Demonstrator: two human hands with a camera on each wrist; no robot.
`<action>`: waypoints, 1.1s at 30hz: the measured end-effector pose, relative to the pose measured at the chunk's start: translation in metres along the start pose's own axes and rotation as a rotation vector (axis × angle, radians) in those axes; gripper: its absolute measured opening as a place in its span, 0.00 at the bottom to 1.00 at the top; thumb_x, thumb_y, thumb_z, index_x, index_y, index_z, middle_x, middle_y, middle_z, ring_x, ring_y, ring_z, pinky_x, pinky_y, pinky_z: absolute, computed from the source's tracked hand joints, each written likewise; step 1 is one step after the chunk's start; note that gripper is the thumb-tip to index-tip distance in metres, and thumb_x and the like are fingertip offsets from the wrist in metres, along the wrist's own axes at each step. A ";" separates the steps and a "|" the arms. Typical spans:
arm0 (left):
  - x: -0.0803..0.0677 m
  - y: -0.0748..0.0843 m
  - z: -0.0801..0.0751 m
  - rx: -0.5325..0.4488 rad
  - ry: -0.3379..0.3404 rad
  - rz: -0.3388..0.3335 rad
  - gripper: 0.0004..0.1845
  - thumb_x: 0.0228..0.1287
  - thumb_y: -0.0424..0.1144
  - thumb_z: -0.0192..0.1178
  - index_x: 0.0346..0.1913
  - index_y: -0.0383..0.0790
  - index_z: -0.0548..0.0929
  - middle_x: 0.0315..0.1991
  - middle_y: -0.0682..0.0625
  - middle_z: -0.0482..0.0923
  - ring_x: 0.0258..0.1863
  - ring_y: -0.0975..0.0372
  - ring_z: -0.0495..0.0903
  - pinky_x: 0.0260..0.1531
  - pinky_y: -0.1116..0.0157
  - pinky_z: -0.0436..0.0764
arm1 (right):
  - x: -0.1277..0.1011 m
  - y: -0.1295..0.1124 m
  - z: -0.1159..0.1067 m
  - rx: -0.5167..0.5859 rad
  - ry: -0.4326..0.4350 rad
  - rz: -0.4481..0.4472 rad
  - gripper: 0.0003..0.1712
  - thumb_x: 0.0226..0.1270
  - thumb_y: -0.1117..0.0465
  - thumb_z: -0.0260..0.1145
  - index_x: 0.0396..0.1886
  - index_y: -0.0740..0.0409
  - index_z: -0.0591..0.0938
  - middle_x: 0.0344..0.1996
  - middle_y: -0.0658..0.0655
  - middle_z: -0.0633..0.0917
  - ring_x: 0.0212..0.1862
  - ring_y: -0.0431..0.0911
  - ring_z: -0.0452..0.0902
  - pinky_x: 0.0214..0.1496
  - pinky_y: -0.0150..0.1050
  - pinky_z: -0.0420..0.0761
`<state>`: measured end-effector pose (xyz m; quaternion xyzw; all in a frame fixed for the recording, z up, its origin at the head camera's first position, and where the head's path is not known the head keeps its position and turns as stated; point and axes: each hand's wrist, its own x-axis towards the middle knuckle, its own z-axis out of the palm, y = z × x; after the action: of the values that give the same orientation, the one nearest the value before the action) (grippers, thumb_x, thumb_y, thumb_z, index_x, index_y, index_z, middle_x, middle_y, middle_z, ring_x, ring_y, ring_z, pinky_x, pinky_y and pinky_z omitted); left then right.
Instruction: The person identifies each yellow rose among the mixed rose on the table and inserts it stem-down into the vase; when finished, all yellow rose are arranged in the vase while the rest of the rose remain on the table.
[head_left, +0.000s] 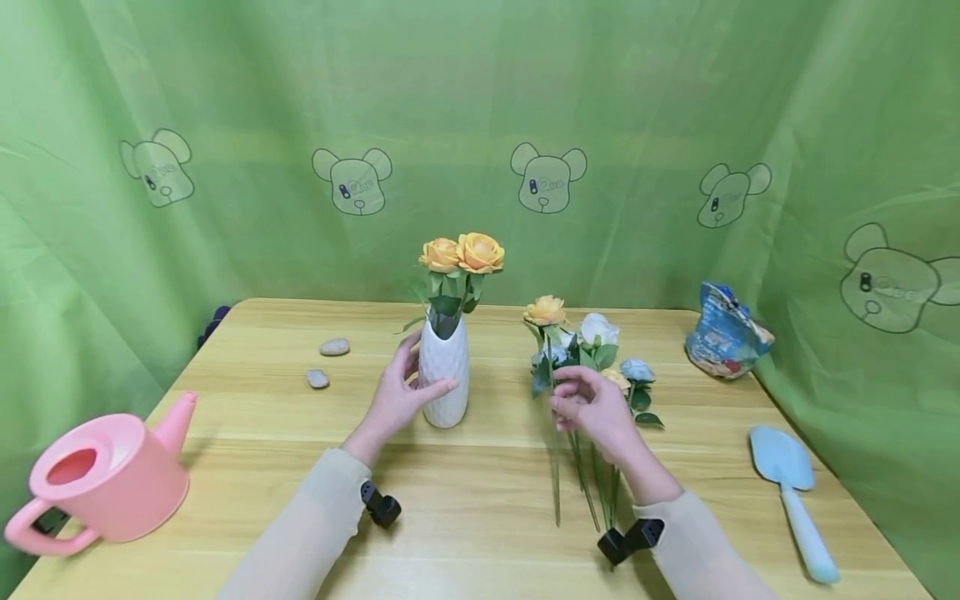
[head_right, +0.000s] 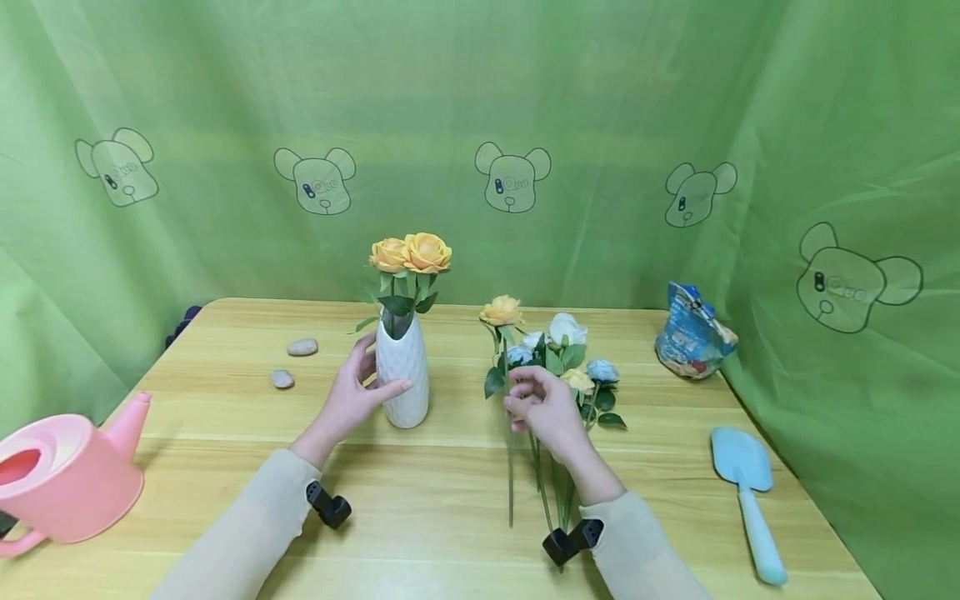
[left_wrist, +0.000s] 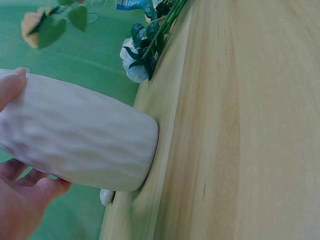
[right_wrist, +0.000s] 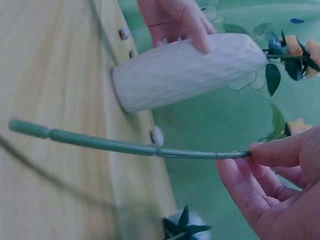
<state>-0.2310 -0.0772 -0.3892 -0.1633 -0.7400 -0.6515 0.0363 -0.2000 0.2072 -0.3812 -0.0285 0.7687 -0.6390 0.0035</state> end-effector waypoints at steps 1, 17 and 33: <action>0.000 0.000 0.000 0.000 0.001 0.002 0.44 0.52 0.35 0.69 0.70 0.42 0.56 0.64 0.35 0.63 0.62 0.49 0.65 0.59 0.54 0.67 | -0.001 -0.003 0.001 0.005 0.008 -0.014 0.24 0.56 0.77 0.62 0.54 0.67 0.72 0.38 0.67 0.77 0.30 0.47 0.78 0.32 0.43 0.83; 0.001 -0.002 0.000 0.007 0.005 0.003 0.45 0.52 0.35 0.70 0.70 0.41 0.55 0.64 0.35 0.63 0.61 0.49 0.66 0.59 0.55 0.67 | -0.008 -0.067 0.026 0.241 0.225 -0.438 0.19 0.58 0.76 0.63 0.49 0.67 0.72 0.34 0.59 0.78 0.34 0.48 0.80 0.33 0.44 0.83; 0.000 -0.001 -0.001 0.005 0.000 -0.004 0.45 0.53 0.35 0.69 0.70 0.41 0.55 0.64 0.36 0.62 0.62 0.50 0.65 0.59 0.55 0.68 | 0.018 -0.146 0.095 0.275 0.360 -1.217 0.12 0.55 0.81 0.60 0.40 0.78 0.70 0.31 0.63 0.77 0.31 0.48 0.77 0.29 0.44 0.83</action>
<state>-0.2315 -0.0784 -0.3904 -0.1617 -0.7420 -0.6497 0.0355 -0.2087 0.0870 -0.2549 -0.3509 0.5148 -0.6141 -0.4844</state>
